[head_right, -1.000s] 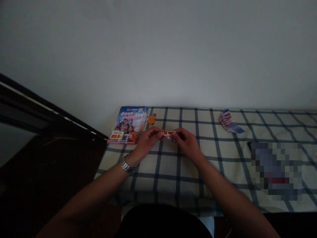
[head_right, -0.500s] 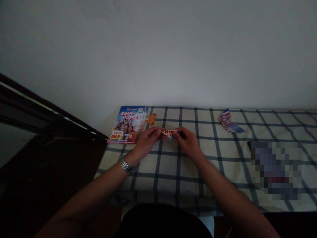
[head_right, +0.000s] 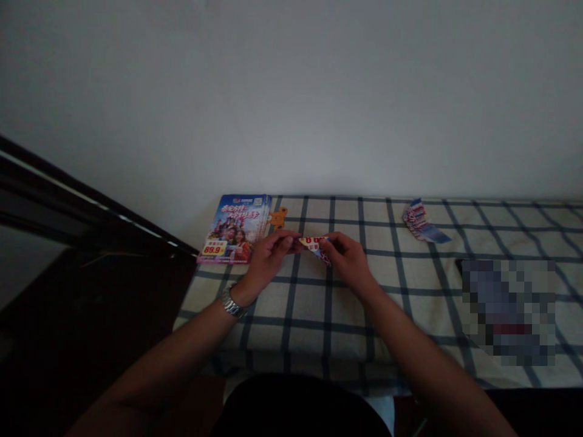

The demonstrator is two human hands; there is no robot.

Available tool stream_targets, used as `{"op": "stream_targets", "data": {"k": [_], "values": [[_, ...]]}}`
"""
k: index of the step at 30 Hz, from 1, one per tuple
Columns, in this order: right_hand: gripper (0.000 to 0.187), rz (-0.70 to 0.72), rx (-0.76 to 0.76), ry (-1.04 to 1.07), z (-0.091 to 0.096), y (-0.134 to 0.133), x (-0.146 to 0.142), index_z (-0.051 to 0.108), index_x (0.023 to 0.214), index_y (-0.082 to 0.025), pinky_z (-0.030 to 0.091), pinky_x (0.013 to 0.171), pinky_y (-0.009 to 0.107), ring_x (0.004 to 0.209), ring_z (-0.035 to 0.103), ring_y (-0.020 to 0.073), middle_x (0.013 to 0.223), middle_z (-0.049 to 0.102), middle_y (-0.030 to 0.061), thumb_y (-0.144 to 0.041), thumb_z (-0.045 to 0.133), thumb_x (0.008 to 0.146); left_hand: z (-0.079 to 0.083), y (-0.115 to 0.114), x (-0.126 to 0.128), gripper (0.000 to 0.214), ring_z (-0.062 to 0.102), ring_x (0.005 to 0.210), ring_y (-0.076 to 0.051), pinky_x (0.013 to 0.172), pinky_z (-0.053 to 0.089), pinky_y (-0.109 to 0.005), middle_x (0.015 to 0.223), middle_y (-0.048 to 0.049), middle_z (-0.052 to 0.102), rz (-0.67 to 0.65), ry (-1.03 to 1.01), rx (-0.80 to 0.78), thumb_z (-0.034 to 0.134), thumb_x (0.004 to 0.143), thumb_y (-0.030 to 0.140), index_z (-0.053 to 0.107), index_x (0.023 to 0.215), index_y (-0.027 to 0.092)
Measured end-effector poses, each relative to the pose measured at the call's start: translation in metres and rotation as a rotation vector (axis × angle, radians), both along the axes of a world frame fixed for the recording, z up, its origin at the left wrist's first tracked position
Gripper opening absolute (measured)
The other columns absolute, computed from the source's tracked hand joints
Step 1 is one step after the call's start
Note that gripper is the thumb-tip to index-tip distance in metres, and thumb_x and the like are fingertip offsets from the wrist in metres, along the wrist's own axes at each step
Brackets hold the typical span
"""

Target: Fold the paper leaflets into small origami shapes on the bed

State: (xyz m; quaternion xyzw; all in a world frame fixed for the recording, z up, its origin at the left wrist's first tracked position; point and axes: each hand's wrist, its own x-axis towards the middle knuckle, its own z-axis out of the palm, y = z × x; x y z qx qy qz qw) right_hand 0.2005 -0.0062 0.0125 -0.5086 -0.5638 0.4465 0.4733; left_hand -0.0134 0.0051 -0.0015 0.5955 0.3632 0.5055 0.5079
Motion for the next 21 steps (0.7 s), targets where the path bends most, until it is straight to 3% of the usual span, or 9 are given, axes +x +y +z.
{"op": "stream_targets", "data": {"k": [7,21], "values": [[0.04,0.018,-0.052,0.032,-0.001,-0.001,0.0,0.074,0.089,-0.021,0.052,0.066,0.029,0.073,0.065,0.0187,0.079,0.074,0.0029,-0.061,0.075,0.085,0.002,-0.001,-0.004,0.018,0.074,0.091,-0.016,0.086,0.062,-0.028,0.099,-0.0045,0.076,0.149,0.148,0.189,0.074,0.094,0.036,0.073,0.103,0.02],[0.042,0.042,-0.023,-0.033,-0.001,-0.002,-0.003,0.073,0.092,-0.021,0.056,0.065,0.032,0.073,0.069,0.0206,0.08,0.076,0.0046,-0.062,0.075,0.085,0.007,-0.002,-0.003,0.007,0.071,0.08,-0.016,0.078,0.059,-0.029,0.091,-0.0023,0.076,0.265,0.374,0.23,0.068,0.091,0.021,0.073,0.095,0.02]]}}
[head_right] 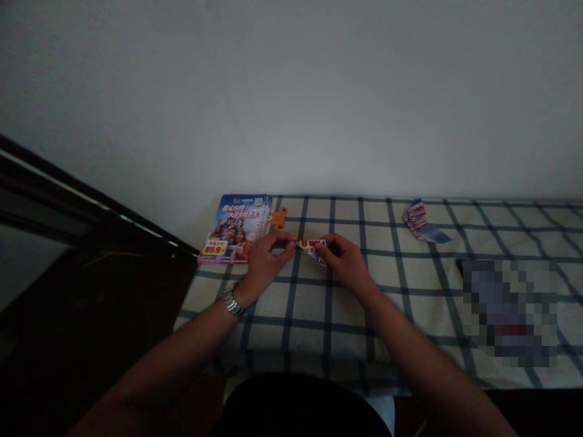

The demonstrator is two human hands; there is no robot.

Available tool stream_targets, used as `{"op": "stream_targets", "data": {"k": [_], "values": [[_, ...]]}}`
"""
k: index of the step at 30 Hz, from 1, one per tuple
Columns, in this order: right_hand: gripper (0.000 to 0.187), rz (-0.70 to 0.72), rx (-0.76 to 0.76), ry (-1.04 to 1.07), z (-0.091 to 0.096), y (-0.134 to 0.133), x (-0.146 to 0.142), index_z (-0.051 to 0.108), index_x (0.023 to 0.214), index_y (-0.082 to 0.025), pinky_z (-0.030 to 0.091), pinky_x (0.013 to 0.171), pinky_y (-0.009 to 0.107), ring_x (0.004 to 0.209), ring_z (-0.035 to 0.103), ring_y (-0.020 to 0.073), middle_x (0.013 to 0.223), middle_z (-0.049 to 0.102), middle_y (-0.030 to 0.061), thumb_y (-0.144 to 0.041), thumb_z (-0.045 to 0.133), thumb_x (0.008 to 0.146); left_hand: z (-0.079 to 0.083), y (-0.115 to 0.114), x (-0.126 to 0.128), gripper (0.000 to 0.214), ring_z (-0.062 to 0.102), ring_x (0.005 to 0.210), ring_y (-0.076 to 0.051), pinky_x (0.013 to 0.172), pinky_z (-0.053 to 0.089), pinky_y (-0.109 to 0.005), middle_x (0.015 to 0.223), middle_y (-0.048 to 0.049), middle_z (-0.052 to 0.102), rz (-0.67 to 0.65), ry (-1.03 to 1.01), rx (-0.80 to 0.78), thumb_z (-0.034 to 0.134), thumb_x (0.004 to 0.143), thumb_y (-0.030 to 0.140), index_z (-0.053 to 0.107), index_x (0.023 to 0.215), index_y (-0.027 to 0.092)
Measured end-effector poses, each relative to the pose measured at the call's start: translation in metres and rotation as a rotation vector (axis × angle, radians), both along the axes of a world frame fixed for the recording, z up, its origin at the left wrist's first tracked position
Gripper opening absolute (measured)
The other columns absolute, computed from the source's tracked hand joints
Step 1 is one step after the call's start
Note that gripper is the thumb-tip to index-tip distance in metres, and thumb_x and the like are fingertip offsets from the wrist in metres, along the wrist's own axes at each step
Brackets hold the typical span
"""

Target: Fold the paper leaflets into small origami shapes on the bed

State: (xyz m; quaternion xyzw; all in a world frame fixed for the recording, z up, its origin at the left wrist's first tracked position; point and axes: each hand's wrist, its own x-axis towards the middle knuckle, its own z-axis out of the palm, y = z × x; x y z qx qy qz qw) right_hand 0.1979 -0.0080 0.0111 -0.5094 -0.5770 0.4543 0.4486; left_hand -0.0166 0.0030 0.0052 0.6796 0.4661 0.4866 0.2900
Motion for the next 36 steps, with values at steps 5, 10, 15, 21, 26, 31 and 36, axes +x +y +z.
{"op": "stream_targets", "data": {"k": [5,10,15,21,26,31,36], "values": [[0.042,-0.003,-0.043,0.047,-0.0035,0.0023,0.0014,0.074,0.092,-0.021,0.055,0.066,0.031,0.073,0.069,0.02,0.081,0.076,0.0041,-0.062,0.076,0.084,0.0012,-0.0014,-0.0014,0.007,0.071,0.078,-0.015,0.077,0.058,-0.027,0.089,-0.0016,0.075,-0.023,-0.008,0.0,0.069,0.089,0.021,0.073,0.094,0.02],[0.041,0.01,-0.073,0.084,-0.0043,0.0031,0.003,0.074,0.091,-0.021,0.054,0.067,0.031,0.074,0.068,0.0194,0.082,0.076,0.0039,-0.062,0.076,0.084,0.0043,-0.003,-0.0016,0.005,0.069,0.077,-0.014,0.076,0.058,-0.026,0.086,-0.0012,0.075,-0.067,-0.012,-0.036,0.069,0.089,0.023,0.072,0.092,0.02],[0.04,0.0,-0.074,0.088,-0.0004,0.0024,0.0041,0.074,0.089,-0.021,0.051,0.065,0.029,0.071,0.065,0.018,0.079,0.074,0.0028,-0.061,0.076,0.085,0.0013,-0.0022,-0.0019,0.011,0.07,0.083,-0.015,0.08,0.058,-0.027,0.093,-0.0035,0.074,-0.121,-0.099,-0.061,0.068,0.093,0.03,0.071,0.097,0.02],[0.04,-0.002,-0.067,0.083,0.0014,0.0021,0.0043,0.074,0.089,-0.022,0.052,0.066,0.03,0.072,0.065,0.0183,0.08,0.074,0.0029,-0.061,0.075,0.085,-0.0029,-0.0016,-0.0035,0.014,0.07,0.085,-0.016,0.082,0.058,-0.028,0.094,-0.0037,0.073,-0.155,-0.11,-0.052,0.07,0.094,0.033,0.071,0.1,0.02],[0.04,0.006,-0.084,0.107,0.0009,0.0017,0.0043,0.073,0.089,-0.021,0.052,0.066,0.029,0.072,0.065,0.0179,0.08,0.075,0.0029,-0.061,0.076,0.084,0.0,-0.0017,-0.0043,0.01,0.07,0.083,-0.015,0.079,0.057,-0.027,0.09,-0.0026,0.073,-0.137,-0.081,-0.03,0.07,0.094,0.03,0.072,0.096,0.021],[0.041,0.015,-0.063,0.094,-0.0019,0.0022,0.0056,0.073,0.09,-0.021,0.051,0.065,0.03,0.071,0.065,0.0181,0.08,0.074,0.003,-0.062,0.075,0.085,0.0026,-0.0026,-0.0036,0.013,0.07,0.084,-0.016,0.08,0.058,-0.028,0.092,-0.0036,0.074,-0.145,-0.108,-0.05,0.069,0.095,0.033,0.072,0.097,0.021],[0.039,0.012,-0.042,0.092,-0.0046,0.0024,0.0072,0.074,0.093,-0.022,0.051,0.066,0.03,0.073,0.065,0.0184,0.081,0.074,0.0026,-0.061,0.074,0.088,0.0032,-0.0034,-0.0029,0.013,0.071,0.085,-0.015,0.081,0.059,-0.028,0.094,-0.0037,0.074,-0.162,-0.11,-0.027,0.071,0.094,0.032,0.072,0.099,0.021]]}}
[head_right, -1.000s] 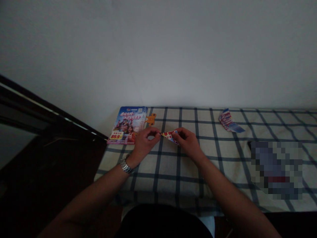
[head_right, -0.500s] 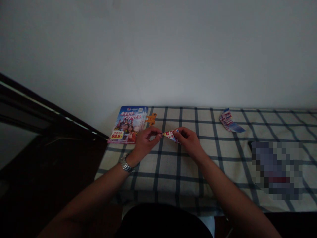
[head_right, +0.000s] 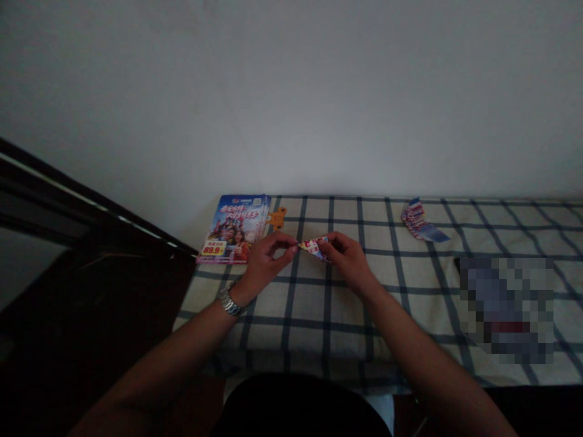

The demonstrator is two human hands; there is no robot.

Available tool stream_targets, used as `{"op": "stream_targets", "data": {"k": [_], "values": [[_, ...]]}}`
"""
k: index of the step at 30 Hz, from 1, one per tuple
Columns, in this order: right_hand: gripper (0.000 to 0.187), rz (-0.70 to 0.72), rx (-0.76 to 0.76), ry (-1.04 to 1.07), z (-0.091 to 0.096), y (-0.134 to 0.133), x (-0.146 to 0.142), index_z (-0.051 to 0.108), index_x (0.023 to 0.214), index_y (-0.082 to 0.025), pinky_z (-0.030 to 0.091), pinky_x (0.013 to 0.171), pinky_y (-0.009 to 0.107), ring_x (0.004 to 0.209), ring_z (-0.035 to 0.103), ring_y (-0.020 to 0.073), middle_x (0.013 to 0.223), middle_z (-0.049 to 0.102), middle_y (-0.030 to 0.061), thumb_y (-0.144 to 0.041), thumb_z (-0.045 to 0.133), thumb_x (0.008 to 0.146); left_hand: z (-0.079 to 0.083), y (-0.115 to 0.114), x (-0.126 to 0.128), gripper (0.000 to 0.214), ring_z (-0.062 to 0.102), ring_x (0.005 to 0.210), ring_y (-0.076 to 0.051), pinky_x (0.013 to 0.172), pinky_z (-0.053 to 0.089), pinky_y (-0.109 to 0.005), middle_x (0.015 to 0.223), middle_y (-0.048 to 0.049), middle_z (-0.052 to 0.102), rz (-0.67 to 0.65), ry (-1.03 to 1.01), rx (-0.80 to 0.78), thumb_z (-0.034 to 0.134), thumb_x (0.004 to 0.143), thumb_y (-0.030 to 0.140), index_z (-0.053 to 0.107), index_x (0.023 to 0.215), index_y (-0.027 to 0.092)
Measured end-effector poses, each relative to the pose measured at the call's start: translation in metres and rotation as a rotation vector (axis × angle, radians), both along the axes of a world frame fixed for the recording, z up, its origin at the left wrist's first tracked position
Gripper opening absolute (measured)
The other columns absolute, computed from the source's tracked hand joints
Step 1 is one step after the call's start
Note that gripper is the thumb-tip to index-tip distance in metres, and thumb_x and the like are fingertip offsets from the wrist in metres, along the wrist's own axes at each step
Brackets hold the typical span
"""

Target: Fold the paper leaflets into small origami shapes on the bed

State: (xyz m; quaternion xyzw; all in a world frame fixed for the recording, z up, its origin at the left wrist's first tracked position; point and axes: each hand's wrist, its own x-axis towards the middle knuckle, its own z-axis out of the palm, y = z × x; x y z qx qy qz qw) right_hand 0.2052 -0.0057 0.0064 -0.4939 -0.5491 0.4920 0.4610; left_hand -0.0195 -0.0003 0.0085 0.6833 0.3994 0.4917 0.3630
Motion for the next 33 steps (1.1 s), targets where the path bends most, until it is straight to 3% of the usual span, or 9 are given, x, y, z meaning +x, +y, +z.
{"op": "stream_targets", "data": {"k": [6,16,20,24,33], "values": [[0.038,0.001,-0.024,0.0,0.002,-0.001,-0.001,0.074,0.09,-0.022,0.051,0.066,0.03,0.072,0.065,0.0187,0.08,0.074,0.0029,-0.06,0.074,0.087,0.0,0.001,-0.001,0.005,0.069,0.082,-0.014,0.078,0.057,-0.026,0.09,-0.0019,0.073,0.031,0.058,0.063,0.069,0.093,0.024,0.072,0.096,0.021],[0.037,0.029,-0.029,0.012,0.002,-0.001,0.0,0.074,0.092,-0.022,0.052,0.068,0.03,0.074,0.066,0.0182,0.082,0.075,0.0024,-0.058,0.076,0.087,0.003,0.001,-0.005,0.007,0.068,0.08,-0.014,0.076,0.056,-0.027,0.087,-0.0019,0.073,0.031,0.129,0.117,0.068,0.093,0.025,0.073,0.095,0.021],[0.037,0.016,-0.004,0.005,0.005,-0.001,0.0,0.074,0.091,-0.021,0.052,0.067,0.029,0.073,0.065,0.0174,0.081,0.074,0.0023,-0.058,0.076,0.087,0.001,0.001,-0.003,0.009,0.07,0.082,-0.014,0.079,0.058,-0.026,0.09,-0.0031,0.073,0.011,0.041,0.048,0.067,0.095,0.027,0.072,0.097,0.02],[0.038,-0.015,0.06,-0.037,0.006,-0.002,-0.002,0.073,0.09,-0.021,0.054,0.066,0.029,0.072,0.066,0.0181,0.079,0.074,0.0029,-0.059,0.075,0.087,-0.002,0.0,0.002,0.021,0.073,0.095,-0.017,0.089,0.061,-0.029,0.104,-0.0059,0.074,-0.077,-0.093,-0.047,0.072,0.095,0.034,0.07,0.109,0.02],[0.032,0.014,0.116,-0.09,0.004,-0.006,-0.005,0.074,0.093,-0.022,0.055,0.066,0.03,0.073,0.068,0.0189,0.079,0.074,0.0031,-0.054,0.073,0.091,-0.007,0.005,0.006,0.02,0.072,0.084,-0.015,0.081,0.062,-0.028,0.092,-0.0036,0.074,-0.035,-0.12,-0.121,0.076,0.092,0.037,0.07,0.095,0.019]]}}
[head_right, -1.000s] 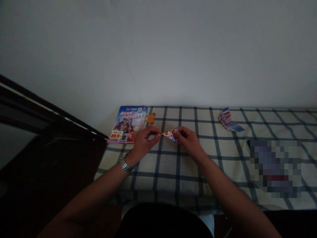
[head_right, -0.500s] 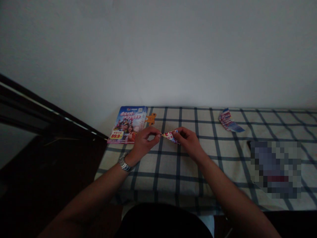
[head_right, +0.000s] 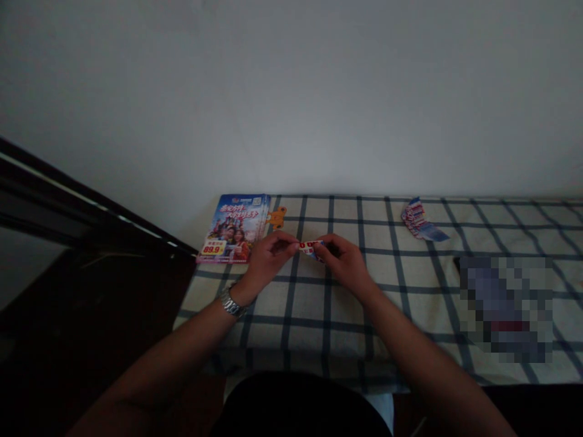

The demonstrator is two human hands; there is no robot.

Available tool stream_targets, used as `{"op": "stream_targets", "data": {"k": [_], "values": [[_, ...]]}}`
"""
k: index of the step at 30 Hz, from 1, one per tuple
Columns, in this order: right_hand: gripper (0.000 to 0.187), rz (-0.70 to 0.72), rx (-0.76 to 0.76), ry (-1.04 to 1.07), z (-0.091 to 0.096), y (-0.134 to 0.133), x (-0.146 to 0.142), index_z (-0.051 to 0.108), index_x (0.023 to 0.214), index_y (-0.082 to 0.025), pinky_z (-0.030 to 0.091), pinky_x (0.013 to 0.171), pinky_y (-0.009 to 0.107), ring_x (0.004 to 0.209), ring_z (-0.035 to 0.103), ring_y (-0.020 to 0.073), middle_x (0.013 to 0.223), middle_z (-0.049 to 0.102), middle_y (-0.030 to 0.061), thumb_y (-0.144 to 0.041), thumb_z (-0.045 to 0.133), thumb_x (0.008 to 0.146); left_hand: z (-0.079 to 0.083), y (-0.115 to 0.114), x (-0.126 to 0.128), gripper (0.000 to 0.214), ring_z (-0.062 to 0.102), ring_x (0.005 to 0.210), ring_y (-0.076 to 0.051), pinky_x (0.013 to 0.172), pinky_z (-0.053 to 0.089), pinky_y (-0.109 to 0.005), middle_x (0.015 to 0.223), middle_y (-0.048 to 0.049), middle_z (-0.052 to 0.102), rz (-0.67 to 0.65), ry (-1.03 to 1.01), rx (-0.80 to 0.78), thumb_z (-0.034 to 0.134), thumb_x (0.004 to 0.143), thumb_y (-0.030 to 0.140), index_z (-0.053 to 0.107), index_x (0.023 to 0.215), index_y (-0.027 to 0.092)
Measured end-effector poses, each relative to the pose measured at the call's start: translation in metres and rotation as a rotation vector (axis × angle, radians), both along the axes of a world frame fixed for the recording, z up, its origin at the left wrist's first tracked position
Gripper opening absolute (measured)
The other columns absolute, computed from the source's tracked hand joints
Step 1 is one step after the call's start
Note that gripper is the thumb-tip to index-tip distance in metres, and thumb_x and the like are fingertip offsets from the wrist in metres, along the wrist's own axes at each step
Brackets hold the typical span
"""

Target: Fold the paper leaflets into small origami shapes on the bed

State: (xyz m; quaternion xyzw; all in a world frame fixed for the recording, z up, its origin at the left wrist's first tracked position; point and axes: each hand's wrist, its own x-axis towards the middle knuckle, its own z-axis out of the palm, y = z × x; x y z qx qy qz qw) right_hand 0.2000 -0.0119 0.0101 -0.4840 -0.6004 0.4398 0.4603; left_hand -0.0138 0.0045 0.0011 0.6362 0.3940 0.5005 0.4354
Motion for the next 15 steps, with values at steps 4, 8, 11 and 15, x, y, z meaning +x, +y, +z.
{"op": "stream_targets", "data": {"k": [4,8,11,15], "values": [[0.033,-0.002,0.007,-0.024,0.0002,-0.0005,-0.0007,0.073,0.092,-0.022,0.054,0.063,0.03,0.07,0.067,0.0187,0.078,0.073,0.003,-0.054,0.072,0.092,-0.0025,0.0009,0.0004,0.02,0.07,0.082,-0.014,0.078,0.06,-0.026,0.091,-0.0027,0.073,0.005,-0.015,-0.018,0.078,0.09,0.036,0.069,0.093,0.018],[0.034,-0.01,0.009,-0.009,-0.0009,-0.0001,-0.0005,0.072,0.091,-0.022,0.053,0.063,0.03,0.07,0.066,0.0183,0.077,0.072,0.0027,-0.055,0.072,0.091,-0.0014,0.0009,0.0001,0.02,0.068,0.078,-0.013,0.073,0.057,-0.025,0.088,-0.0017,0.071,-0.015,0.001,-0.034,0.077,0.09,0.036,0.069,0.095,0.018],[0.034,-0.002,0.002,0.011,-0.0008,0.0009,0.0005,0.072,0.091,-0.022,0.051,0.063,0.029,0.07,0.065,0.0177,0.077,0.071,0.0022,-0.055,0.072,0.091,0.0022,0.0006,-0.0015,0.025,0.067,0.074,-0.013,0.067,0.053,-0.023,0.083,0.0002,0.069,-0.043,0.018,-0.047,0.075,0.092,0.038,0.068,0.108,0.02],[0.033,0.012,0.01,0.011,0.0002,0.0016,0.0015,0.071,0.09,-0.022,0.05,0.063,0.029,0.069,0.062,0.017,0.076,0.069,0.0014,-0.055,0.071,0.092,0.0055,0.0009,-0.0039,0.029,0.063,0.069,-0.012,0.063,0.05,-0.022,0.077,0.0022,0.065,-0.062,0.077,-0.007,0.073,0.094,0.039,0.067,0.116,0.021]]}}
